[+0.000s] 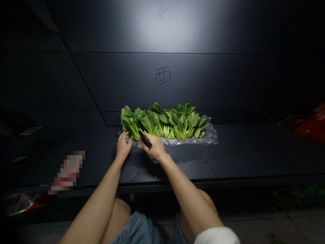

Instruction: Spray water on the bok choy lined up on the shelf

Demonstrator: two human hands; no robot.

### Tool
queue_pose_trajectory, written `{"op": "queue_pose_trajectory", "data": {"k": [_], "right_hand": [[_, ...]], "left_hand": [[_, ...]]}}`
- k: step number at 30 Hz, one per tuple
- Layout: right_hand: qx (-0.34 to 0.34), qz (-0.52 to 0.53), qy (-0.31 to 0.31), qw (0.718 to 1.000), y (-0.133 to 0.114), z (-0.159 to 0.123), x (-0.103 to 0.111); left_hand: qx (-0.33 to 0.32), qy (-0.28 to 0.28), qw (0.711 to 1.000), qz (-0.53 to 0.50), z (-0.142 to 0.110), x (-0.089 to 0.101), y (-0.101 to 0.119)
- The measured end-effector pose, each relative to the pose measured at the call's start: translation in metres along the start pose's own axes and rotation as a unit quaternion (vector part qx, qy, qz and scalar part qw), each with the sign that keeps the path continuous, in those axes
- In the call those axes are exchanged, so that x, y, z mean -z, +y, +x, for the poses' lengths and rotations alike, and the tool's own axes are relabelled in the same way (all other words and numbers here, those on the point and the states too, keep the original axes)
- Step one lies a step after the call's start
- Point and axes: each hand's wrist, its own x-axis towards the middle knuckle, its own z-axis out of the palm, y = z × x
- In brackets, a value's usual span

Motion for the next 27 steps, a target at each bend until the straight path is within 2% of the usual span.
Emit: {"op": "queue_pose_trajectory", "data": {"k": [13,27], "right_hand": [[0.005,-0.012,-0.022,1.0,-0.006,0.004,-0.005],[0.007,-0.033,-0.068,0.997,-0.025,0.008,-0.008]], "left_hand": [[0.029,0.002,1.0,0.006,0.002,0.016,-0.012],[0.046,0.006,0.999,0.017,0.002,0.026,-0.011]]}}
